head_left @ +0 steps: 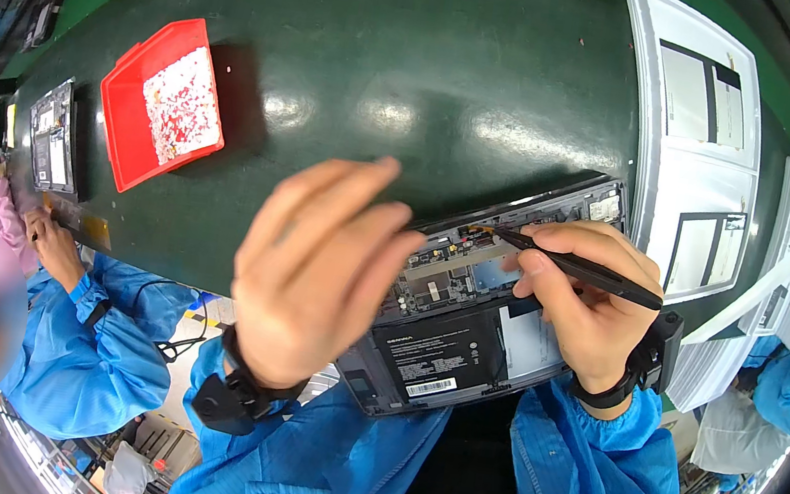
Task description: The recorder is assembling tablets or laptops by connecting internal components and applying labels to battery modules.
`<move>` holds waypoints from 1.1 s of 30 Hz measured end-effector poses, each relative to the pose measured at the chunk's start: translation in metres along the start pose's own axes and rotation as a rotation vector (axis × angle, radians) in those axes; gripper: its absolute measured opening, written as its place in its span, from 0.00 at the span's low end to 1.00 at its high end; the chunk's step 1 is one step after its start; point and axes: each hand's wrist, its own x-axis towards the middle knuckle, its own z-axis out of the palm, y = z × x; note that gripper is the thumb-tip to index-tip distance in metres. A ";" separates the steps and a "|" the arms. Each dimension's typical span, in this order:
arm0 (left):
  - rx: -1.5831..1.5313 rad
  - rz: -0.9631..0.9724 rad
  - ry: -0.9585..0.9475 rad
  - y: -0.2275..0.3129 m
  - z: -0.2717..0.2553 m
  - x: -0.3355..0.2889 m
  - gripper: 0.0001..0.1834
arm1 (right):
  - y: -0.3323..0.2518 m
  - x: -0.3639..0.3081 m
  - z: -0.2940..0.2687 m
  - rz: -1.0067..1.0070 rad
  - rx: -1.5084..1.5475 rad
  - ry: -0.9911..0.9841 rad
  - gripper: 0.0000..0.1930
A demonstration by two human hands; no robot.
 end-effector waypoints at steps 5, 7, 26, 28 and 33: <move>-0.102 0.058 -0.078 0.008 0.019 0.005 0.13 | -0.003 0.002 0.000 0.015 0.012 0.003 0.10; -0.096 0.085 -0.084 0.007 0.022 0.005 0.13 | -0.002 0.001 0.000 0.020 0.014 0.004 0.10; -0.112 -0.017 -0.075 0.017 0.030 0.001 0.10 | -0.011 0.006 -0.003 0.161 0.013 -0.039 0.09; -0.105 0.005 -0.064 0.016 0.029 0.000 0.12 | -0.011 0.006 -0.003 0.128 -0.016 -0.064 0.09; -0.137 -0.115 -0.089 0.022 0.024 0.007 0.09 | -0.010 0.007 0.000 0.133 -0.010 -0.002 0.09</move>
